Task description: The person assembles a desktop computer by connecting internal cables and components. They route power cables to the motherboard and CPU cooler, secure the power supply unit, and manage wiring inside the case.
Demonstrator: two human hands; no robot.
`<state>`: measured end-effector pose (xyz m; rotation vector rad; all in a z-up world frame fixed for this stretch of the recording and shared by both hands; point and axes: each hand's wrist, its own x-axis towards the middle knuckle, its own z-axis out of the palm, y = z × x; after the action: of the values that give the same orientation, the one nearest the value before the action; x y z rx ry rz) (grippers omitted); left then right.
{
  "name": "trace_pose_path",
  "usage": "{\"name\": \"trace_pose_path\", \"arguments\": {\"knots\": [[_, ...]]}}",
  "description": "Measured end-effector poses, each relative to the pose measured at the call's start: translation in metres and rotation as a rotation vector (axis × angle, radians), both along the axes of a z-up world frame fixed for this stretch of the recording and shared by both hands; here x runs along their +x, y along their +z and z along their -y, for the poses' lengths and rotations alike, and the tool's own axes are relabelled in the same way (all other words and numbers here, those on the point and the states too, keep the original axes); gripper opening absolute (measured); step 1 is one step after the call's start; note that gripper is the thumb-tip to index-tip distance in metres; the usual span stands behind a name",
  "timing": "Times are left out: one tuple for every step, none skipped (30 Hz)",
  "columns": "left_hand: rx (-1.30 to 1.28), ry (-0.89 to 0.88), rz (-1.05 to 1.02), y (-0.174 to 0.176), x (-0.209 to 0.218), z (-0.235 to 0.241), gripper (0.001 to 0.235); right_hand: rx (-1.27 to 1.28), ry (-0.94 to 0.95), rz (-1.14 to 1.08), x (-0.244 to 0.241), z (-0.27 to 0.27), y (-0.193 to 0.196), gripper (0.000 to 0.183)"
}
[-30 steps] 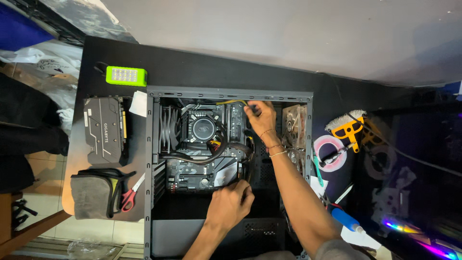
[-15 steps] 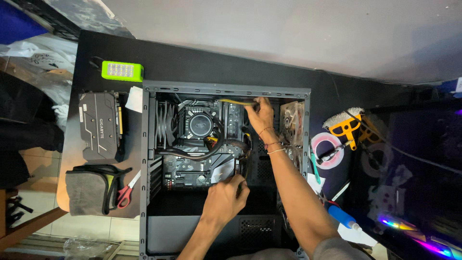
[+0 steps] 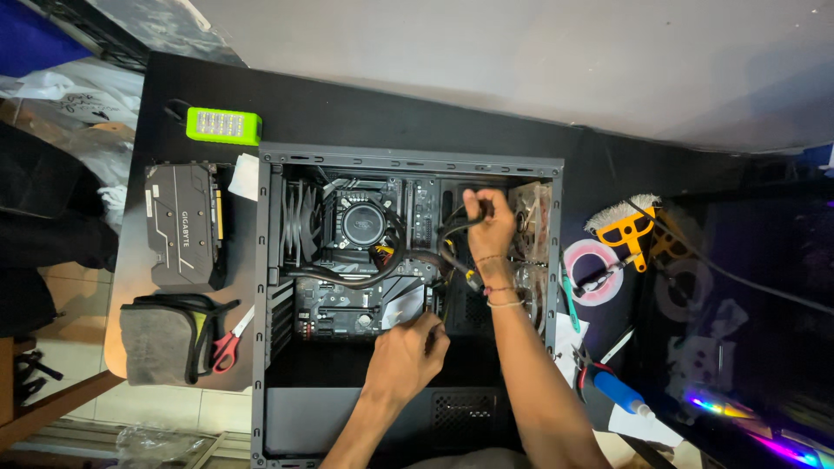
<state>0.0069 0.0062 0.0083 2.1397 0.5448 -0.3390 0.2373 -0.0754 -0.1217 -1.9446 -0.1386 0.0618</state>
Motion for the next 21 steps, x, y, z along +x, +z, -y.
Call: {"name": "trace_pose_path", "arguments": {"knots": [[-0.001, -0.001, -0.001, 0.001, 0.001, 0.000, 0.009, -0.001, -0.001, -0.001, -0.004, -0.001, 0.005, 0.021], [-0.011, 0.001, -0.024, 0.003, 0.001, -0.001, 0.008, -0.047, 0.041, -0.037, -0.009, -0.001, 0.011, 0.015], [-0.020, 0.003, -0.044, 0.004, 0.003, -0.002, 0.008, -0.091, 0.083, -0.070, -0.011, -0.002, 0.017, 0.016], [-0.019, 0.003, -0.043, 0.005, 0.003, -0.002, 0.008, -0.091, 0.083, -0.069, -0.012, -0.001, 0.015, 0.016], [-0.019, 0.018, -0.042, 0.006, 0.003, -0.002, 0.010, -0.110, 0.117, -0.028, -0.013, 0.001, 0.013, 0.019], [-0.018, 0.032, -0.041, 0.006, 0.003, -0.002, 0.012, -0.130, 0.150, 0.014, -0.014, 0.002, 0.010, 0.022], [-0.017, 0.033, -0.041, 0.008, 0.004, -0.003, 0.012, -0.128, 0.151, 0.014, -0.014, 0.002, 0.015, 0.022], [-0.029, 0.044, -0.034, 0.011, 0.004, -0.004, 0.010, -0.121, 0.184, 0.035, -0.014, 0.002, 0.019, 0.020], [-0.041, 0.057, -0.028, 0.013, 0.004, -0.005, 0.009, -0.113, 0.219, 0.054, -0.015, 0.002, 0.023, 0.024], [-0.040, 0.059, -0.029, 0.013, 0.000, -0.005, 0.009, -0.111, 0.221, 0.053, -0.014, 0.005, 0.029, 0.024], [0.066, 0.146, 0.221, 0.013, -0.003, -0.007, 0.007, -0.183, 0.248, 0.038, -0.011, 0.006, 0.034, 0.027], [0.173, 0.228, 0.472, 0.013, -0.005, -0.009, 0.011, -0.255, 0.276, 0.024, -0.009, 0.008, 0.038, 0.030], [0.175, 0.226, 0.471, 0.021, -0.003, -0.024, 0.011, -0.252, 0.275, 0.023, -0.006, 0.012, 0.039, 0.030], [0.346, 0.252, 0.567, 0.028, -0.002, -0.038, 0.012, -0.282, 0.332, 0.027, -0.002, 0.016, 0.039, 0.043], [0.515, 0.278, 0.660, 0.036, 0.000, -0.051, 0.013, -0.315, 0.390, 0.029, 0.001, 0.022, 0.039, 0.057], [0.515, 0.278, 0.656, 0.038, 0.004, -0.064, 0.013, -0.316, 0.391, 0.026, -0.001, 0.021, 0.057, 0.057], [0.637, 0.305, 0.640, 0.039, 0.010, -0.079, 0.010, -0.452, 0.438, -0.043, 0.001, 0.017, 0.074, 0.057], [0.759, 0.332, 0.621, 0.041, 0.016, -0.093, 0.009, -0.589, 0.484, -0.111, 0.003, 0.013, 0.090, 0.058], [0.763, 0.334, 0.615, 0.038, 0.016, -0.099, 0.009, -0.586, 0.490, -0.115, 0.000, 0.010, 0.093, 0.058], [0.794, 0.313, 0.606, 0.034, 0.016, -0.105, 0.013, -0.719, 0.537, -0.135, -0.002, 0.007, 0.096, 0.050], [0.822, 0.290, 0.605, 0.030, 0.019, -0.113, 0.020, -0.853, 0.574, -0.151, -0.001, 0.003, 0.098, 0.043]]}}
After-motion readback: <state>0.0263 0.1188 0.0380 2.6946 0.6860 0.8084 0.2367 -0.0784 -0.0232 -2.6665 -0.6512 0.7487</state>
